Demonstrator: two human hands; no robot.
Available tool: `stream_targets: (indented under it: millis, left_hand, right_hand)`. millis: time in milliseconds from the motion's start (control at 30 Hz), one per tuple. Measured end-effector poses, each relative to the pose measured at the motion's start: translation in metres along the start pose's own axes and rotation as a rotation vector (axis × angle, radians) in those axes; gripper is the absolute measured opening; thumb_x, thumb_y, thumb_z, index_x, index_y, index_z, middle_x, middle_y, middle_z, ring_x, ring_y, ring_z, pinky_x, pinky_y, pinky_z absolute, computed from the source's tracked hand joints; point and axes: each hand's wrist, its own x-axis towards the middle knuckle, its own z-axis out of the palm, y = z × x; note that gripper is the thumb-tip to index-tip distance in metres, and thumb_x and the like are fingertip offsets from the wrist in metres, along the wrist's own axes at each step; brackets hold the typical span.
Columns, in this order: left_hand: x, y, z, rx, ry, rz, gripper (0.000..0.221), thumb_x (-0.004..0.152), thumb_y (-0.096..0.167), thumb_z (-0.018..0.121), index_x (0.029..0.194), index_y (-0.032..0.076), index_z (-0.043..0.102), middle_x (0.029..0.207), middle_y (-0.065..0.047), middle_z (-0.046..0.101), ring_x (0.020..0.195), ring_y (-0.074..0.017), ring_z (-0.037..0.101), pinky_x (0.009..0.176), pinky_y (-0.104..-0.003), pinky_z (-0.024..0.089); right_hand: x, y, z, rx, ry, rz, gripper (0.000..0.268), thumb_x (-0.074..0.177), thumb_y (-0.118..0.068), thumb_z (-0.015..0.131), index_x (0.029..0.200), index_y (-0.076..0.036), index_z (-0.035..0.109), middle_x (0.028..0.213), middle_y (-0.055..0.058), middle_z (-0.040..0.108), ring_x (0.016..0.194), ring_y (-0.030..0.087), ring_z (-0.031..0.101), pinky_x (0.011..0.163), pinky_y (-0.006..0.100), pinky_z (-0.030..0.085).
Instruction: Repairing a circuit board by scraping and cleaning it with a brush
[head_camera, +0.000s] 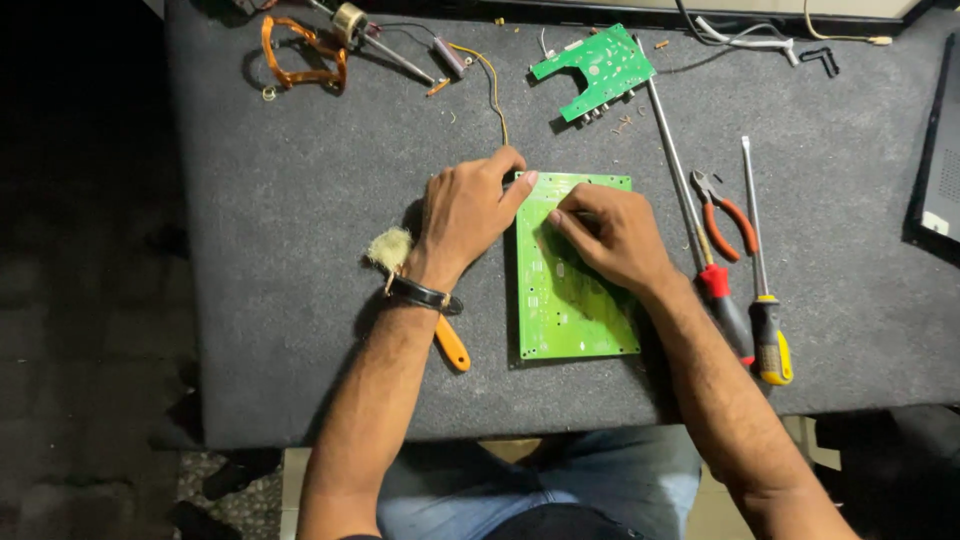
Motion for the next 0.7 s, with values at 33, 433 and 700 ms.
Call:
stream_targets:
  millis: [33, 433, 700]
  left_hand:
    - [0.0010, -0.0006, -0.0002, -0.002, -0.006, -0.004, 0.027, 0.100, 0.049, 0.052, 0.106, 0.026, 0.064, 0.089, -0.010, 0.077, 0.086, -0.0387, 0.075, 0.076, -0.054, 0.057]
    - [-0.0001, -0.0018, -0.0004, -0.028, -0.003, 0.008, 0.023, 0.100, 0.046, 0.054, 0.104, 0.026, 0.063, 0.081, -0.009, 0.074, 0.081, -0.0419, 0.073, 0.073, -0.057, 0.057]
    - [-0.0016, -0.0002, -0.0010, -0.009, -0.006, 0.000, 0.023, 0.100, 0.046, 0.055, 0.101, 0.025, 0.063, 0.078, -0.009, 0.072, 0.078, -0.0424, 0.073, 0.072, -0.057, 0.057]
  right_hand:
    - [0.0015, -0.0012, -0.0002, 0.003, -0.003, 0.006, 0.010, 0.098, -0.022, 0.073, 0.090, -0.017, 0.072, 0.072, 0.010, 0.067, 0.071, 0.032, 0.069, 0.066, 0.037, 0.052]
    - [0.0010, -0.0004, 0.0019, 0.051, -0.043, -0.040, 0.010, 0.099, -0.014, 0.070, 0.089, -0.014, 0.069, 0.069, 0.010, 0.064, 0.069, 0.033, 0.068, 0.064, 0.039, 0.052]
    - [0.0016, -0.0030, 0.0031, 0.030, -0.028, -0.072, 0.010, 0.100, -0.014, 0.070, 0.091, -0.013, 0.071, 0.069, 0.008, 0.067, 0.069, 0.030, 0.071, 0.062, 0.037, 0.053]
